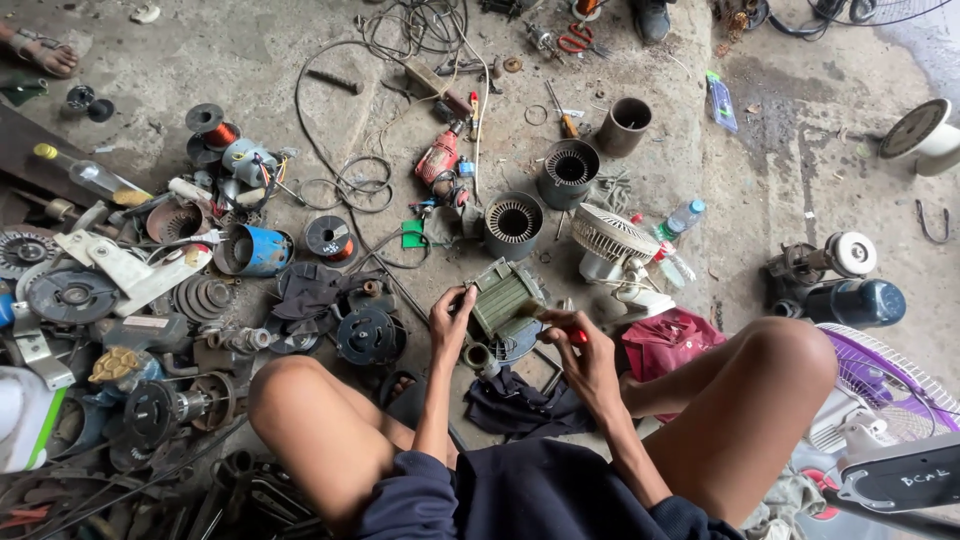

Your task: Inspecting and cleaning a motor housing using a brush and a small tool in a repair shop environment.

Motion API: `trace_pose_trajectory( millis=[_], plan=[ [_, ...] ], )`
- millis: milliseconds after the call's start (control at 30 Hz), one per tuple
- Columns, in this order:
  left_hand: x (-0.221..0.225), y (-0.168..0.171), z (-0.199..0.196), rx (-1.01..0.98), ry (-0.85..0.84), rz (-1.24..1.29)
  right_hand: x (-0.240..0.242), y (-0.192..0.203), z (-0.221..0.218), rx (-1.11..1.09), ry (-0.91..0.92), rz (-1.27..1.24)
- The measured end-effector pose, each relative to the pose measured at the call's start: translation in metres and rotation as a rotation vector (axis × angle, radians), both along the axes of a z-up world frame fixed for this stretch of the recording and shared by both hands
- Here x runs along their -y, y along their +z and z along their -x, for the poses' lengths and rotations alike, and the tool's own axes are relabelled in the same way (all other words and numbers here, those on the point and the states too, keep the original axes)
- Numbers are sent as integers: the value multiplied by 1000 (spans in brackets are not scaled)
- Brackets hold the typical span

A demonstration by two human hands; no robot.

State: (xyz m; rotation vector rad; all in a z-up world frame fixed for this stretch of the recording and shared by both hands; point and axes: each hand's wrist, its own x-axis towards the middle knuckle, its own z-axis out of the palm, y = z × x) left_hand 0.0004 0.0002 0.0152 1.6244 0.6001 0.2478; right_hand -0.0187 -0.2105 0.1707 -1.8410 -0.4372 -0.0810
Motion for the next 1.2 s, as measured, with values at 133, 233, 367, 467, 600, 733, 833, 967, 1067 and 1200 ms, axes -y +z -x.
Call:
trace_pose_trajectory(
  millis=[133, 233, 367, 467, 600, 733, 833, 967, 1067, 1200],
  plan=[
    [-1, -2, -2, 1, 4, -2, 5, -1, -1, -35, -16, -82],
    [-1, 0, -4, -24, 12, 11, 1, -4, 3, -173, 50, -277],
    [2, -8, -7, -55, 29, -4, 11, -9, -13, -89, 76, -2],
    [5, 12, -5, -92, 37, -38, 16, 12, -29, -7, -12, 121],
    [7, 30, -11, -174, 36, -283, 9, 38, -51, -112, 130, 87],
    [7, 58, -35, -112, -17, -271, 13, 28, -78, -383, 343, 196],
    [10, 56, -53, -66, -92, -527, 8, -16, -89, -488, 314, 201],
    [24, 55, -56, -182, -150, -536, 7, -25, -106, -635, 218, 416],
    [25, 44, -47, -183, -165, -593, -3, 15, -121, -697, 239, 301],
    [21, 29, -39, -231, -247, -676, -7, 65, -121, -696, 297, 400]
  ],
)
